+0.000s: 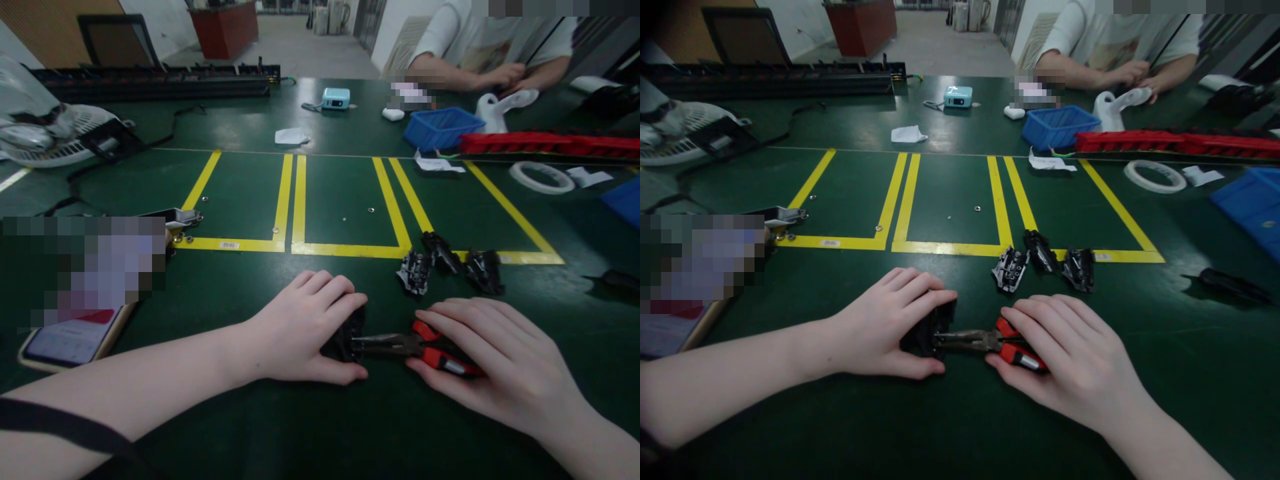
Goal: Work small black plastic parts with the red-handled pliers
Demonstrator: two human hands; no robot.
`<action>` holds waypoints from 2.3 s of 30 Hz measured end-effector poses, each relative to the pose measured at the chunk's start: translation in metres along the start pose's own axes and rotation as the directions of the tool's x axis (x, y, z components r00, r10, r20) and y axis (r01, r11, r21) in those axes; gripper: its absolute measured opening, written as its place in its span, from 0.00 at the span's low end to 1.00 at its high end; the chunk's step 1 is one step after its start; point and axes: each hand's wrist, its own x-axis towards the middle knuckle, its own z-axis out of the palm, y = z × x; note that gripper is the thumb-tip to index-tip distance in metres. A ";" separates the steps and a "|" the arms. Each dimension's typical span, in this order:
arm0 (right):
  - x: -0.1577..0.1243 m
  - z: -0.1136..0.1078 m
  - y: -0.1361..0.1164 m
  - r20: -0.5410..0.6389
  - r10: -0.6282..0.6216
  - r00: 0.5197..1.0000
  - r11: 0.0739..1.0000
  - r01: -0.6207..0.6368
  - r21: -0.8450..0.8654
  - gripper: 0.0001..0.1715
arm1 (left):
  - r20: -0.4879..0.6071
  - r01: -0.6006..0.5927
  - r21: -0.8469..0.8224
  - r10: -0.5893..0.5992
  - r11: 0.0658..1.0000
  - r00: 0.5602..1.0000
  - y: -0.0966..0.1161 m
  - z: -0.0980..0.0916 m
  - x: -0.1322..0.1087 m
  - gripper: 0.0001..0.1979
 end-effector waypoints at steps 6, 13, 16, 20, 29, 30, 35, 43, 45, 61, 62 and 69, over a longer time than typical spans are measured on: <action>0.002 -0.001 0.000 -0.002 -0.023 1.000 1.000 0.023 0.012 0.20 | -0.004 -0.005 -0.003 0.005 1.000 1.000 -0.001 0.000 0.000 0.37; 0.001 0.000 0.001 0.022 -0.017 1.000 1.000 0.017 0.013 0.20 | 0.005 0.006 -0.003 -0.006 1.000 1.000 0.001 -0.001 -0.001 0.37; -0.001 0.001 0.001 0.020 -0.002 1.000 0.999 0.001 0.033 0.20 | 0.003 0.002 0.000 -0.002 1.000 1.000 0.001 0.000 -0.001 0.37; -0.002 0.002 0.003 0.049 0.016 0.999 0.998 -0.019 0.058 0.20 | 0.011 0.010 0.000 -0.010 1.000 1.000 0.001 -0.001 -0.001 0.37; -0.007 0.006 0.005 0.073 0.050 0.996 0.995 -0.056 0.083 0.22 | -0.004 -0.009 0.004 0.009 1.000 1.000 -0.002 0.002 0.000 0.37; -0.006 0.006 0.004 0.077 0.052 0.996 0.995 -0.058 0.084 0.22 | -0.002 -0.012 0.004 0.012 1.000 1.000 -0.002 0.002 0.000 0.37; 0.000 0.001 0.002 0.101 0.049 0.994 0.995 -0.057 0.076 0.21 | -0.014 -0.024 0.012 0.025 1.000 1.000 -0.002 0.003 0.000 0.37; -0.003 0.002 0.003 0.103 0.052 0.993 0.995 -0.060 0.082 0.21 | -0.007 -0.020 0.010 0.020 1.000 1.000 -0.002 0.002 0.000 0.37; -0.004 0.003 0.003 0.080 0.044 0.996 0.995 -0.051 0.082 0.21 | -0.008 -0.019 0.007 0.019 1.000 1.000 -0.002 0.002 0.000 0.37; 0.002 -0.005 -0.002 0.036 -0.017 0.999 1.000 0.017 -0.015 0.17 | 0.021 -0.008 -0.009 0.008 1.000 1.000 -0.001 -0.001 0.000 0.35; 0.002 -0.005 -0.002 0.038 -0.021 0.999 1.000 0.022 -0.020 0.17 | 0.020 -0.009 -0.005 0.009 1.000 1.000 -0.001 -0.001 0.000 0.35; 0.001 -0.006 -0.004 0.006 -0.077 0.997 0.991 0.077 -0.112 0.18 | 0.010 -0.015 0.001 0.015 1.000 1.000 -0.002 -0.001 0.000 0.36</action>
